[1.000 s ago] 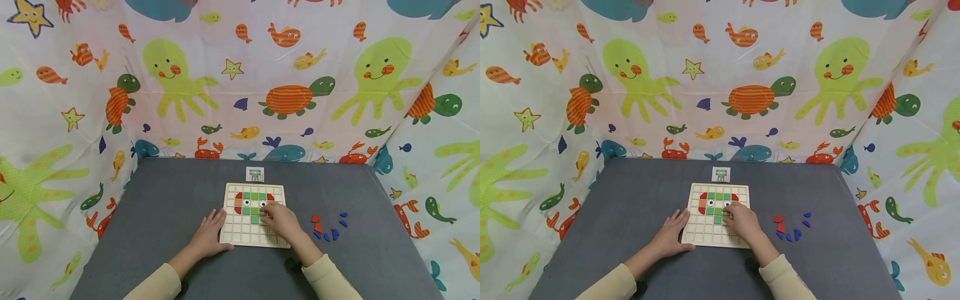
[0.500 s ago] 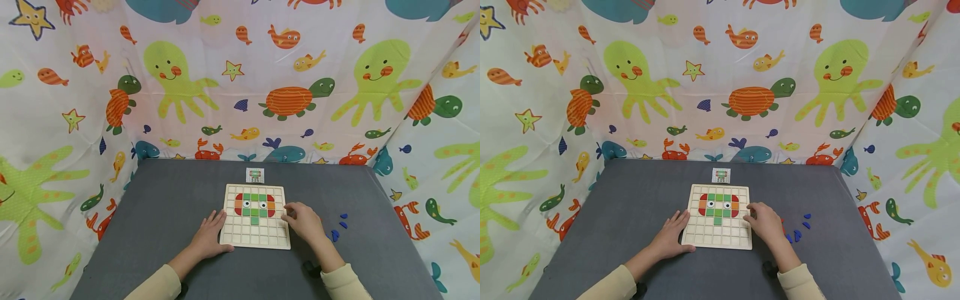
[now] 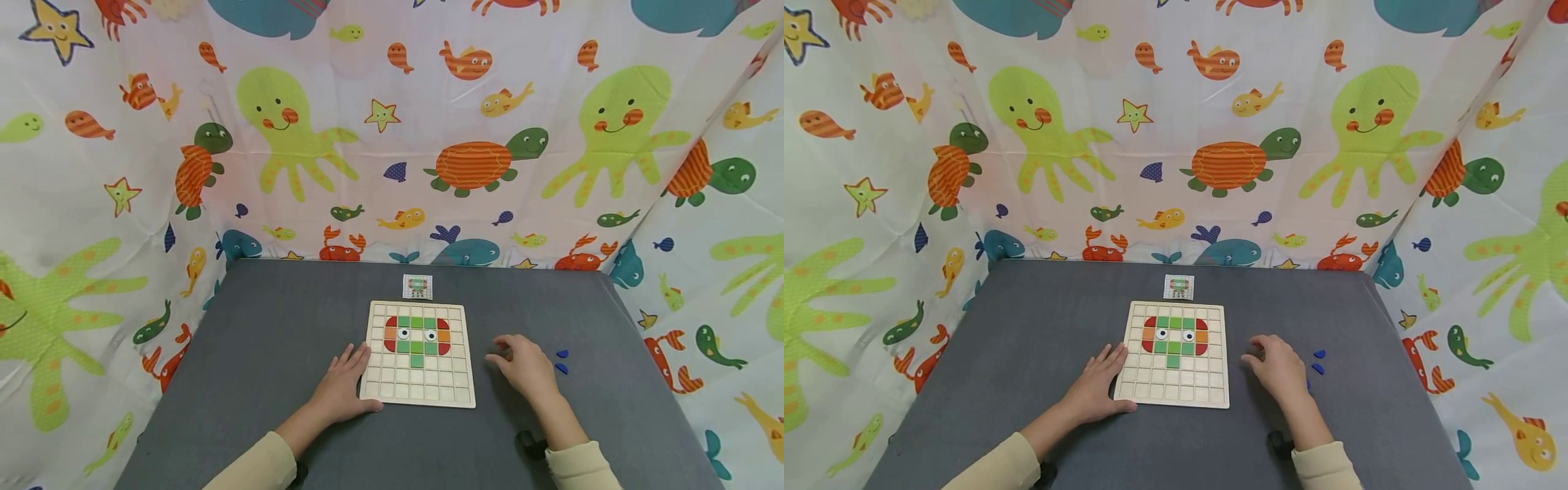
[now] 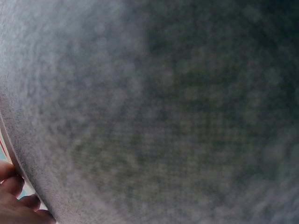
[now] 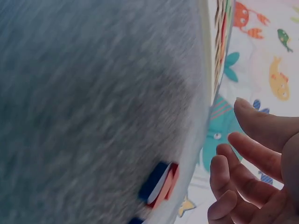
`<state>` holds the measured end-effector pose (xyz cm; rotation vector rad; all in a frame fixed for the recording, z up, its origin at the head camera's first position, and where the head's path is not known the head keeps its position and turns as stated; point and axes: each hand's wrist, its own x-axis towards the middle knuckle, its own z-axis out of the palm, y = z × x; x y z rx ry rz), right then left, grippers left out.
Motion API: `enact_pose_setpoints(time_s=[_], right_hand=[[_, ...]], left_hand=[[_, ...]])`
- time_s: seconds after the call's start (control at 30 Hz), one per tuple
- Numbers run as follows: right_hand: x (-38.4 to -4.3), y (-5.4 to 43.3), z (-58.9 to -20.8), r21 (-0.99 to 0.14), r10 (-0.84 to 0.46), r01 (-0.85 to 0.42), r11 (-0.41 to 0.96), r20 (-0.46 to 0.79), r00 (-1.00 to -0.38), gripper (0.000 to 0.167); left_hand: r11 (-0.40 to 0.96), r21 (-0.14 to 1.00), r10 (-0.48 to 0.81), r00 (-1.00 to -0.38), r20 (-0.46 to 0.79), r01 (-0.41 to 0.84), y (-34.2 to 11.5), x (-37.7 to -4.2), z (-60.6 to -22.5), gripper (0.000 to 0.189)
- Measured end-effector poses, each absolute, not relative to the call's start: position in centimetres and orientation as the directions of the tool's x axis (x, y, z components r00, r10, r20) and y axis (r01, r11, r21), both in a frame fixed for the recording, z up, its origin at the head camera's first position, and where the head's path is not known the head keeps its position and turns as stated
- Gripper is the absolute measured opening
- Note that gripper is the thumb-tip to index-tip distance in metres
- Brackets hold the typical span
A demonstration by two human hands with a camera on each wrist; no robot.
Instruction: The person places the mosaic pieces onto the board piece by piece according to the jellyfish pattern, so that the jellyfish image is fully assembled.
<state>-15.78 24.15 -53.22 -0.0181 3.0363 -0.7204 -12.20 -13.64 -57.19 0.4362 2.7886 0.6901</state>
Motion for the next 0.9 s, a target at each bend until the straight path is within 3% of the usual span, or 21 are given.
enact_pose_setpoints(time_s=[0.47,0.9], right_hand=[[-15.7,27.2,-54.3,-0.371,0.069,0.104,0.923,-0.106,-0.992,0.05],[-15.5,28.2,-54.3,-0.454,-0.004,0.044,0.89,-0.104,-0.995,0.033]], left_hand=[[0.841,0.487,0.342,-0.929,-0.14,0.236,-13.7,-12.1,-57.1,0.113],[0.847,0.476,0.342,-0.928,-0.148,0.236,-13.8,-12.2,-57.2,0.114]])
